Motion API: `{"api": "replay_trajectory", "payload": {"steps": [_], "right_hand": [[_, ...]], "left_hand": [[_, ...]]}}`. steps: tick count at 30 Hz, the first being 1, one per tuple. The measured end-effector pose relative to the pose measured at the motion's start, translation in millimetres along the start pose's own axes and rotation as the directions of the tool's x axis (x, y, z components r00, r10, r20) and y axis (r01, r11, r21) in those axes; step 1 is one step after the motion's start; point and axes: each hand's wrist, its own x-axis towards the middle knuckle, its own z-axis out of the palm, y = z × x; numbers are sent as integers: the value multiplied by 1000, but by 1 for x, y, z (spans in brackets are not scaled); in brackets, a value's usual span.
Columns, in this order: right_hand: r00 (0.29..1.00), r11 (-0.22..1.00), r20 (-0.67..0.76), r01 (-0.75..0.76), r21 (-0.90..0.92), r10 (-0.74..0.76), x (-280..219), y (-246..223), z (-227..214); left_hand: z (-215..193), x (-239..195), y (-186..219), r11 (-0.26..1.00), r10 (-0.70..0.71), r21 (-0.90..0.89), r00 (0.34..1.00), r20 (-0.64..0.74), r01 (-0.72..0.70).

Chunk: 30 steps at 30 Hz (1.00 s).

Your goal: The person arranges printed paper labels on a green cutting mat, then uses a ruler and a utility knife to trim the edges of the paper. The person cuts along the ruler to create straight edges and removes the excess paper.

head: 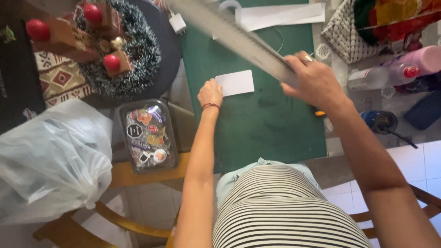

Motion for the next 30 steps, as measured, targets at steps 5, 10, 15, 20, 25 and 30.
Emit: {"api": "replay_trajectory", "payload": {"steps": [5,10,15,20,25,30], "right_hand": [[987,983,35,158,-90,-156,57,23,53],[965,969,199,201,-141,-171,70,48,122],[948,983,305,132,-130,-87,72,69,153],[946,987,311,129,-98,-93,79,84,175],[949,990,307,107,-96,-73,80,88,188],[934,997,356,61,-42,-43,87,84,175]], "left_hand": [[-9,13,31,998,25,-53,996,-81,-29],[16,21,30,992,-47,-122,991,-127,31],[-7,14,41,989,-68,-140,971,-231,36],[-12,7,48,976,-159,-188,944,-289,106],[-12,4,57,965,-242,-175,921,-304,196],[-4,7,53,953,-303,-151,865,-399,264]]}}
